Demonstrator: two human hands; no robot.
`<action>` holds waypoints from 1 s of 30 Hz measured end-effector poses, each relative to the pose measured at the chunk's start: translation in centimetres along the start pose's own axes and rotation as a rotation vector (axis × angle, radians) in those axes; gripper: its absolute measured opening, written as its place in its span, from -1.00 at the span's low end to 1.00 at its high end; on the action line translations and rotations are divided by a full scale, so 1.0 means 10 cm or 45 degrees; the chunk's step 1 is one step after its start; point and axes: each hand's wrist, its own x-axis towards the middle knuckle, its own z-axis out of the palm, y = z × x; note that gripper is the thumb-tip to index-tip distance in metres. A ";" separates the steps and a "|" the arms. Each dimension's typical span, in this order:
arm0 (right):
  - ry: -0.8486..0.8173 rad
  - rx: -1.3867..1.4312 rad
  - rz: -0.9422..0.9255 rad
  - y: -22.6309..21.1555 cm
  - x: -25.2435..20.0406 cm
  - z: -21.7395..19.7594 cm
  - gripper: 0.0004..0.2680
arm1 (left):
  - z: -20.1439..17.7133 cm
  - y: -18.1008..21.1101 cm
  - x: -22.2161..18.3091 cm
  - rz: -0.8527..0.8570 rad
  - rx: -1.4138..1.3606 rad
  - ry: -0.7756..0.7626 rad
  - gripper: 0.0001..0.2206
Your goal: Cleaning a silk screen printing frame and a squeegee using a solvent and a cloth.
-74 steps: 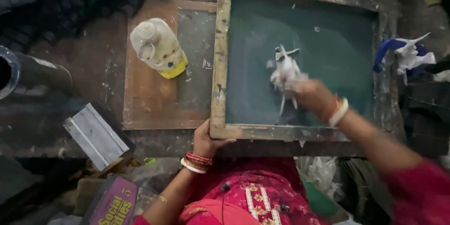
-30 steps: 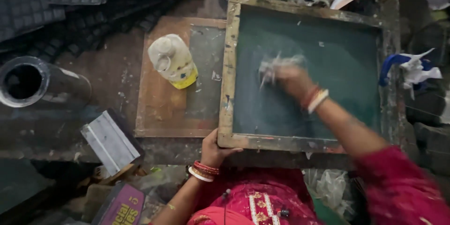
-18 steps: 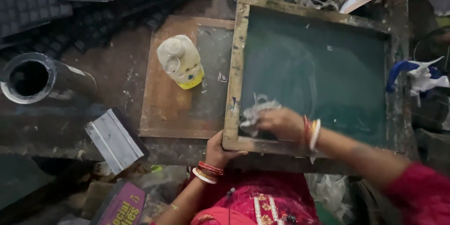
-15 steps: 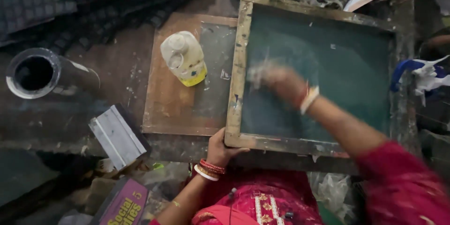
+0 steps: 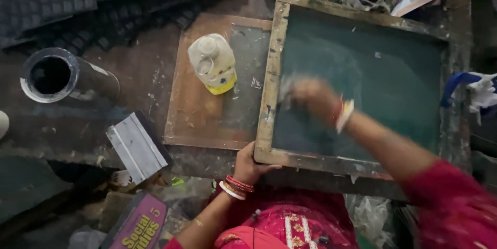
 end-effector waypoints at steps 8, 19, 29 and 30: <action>0.397 -0.558 0.209 0.17 0.06 0.21 -0.68 | 0.00 0.06 -0.01 0.089 0.156 0.004 -0.44; -0.566 -0.011 -0.071 -0.41 -1.06 0.14 -0.68 | 0.00 0.15 -0.06 0.078 0.109 -0.026 -0.47; -0.885 -0.159 0.361 -0.11 -1.59 -0.91 -0.69 | 0.01 0.09 -0.01 0.139 0.196 -0.017 -0.44; -0.779 -0.168 0.602 -0.07 -1.41 -1.02 -0.71 | 0.01 0.07 -0.02 0.120 0.189 -0.010 -0.45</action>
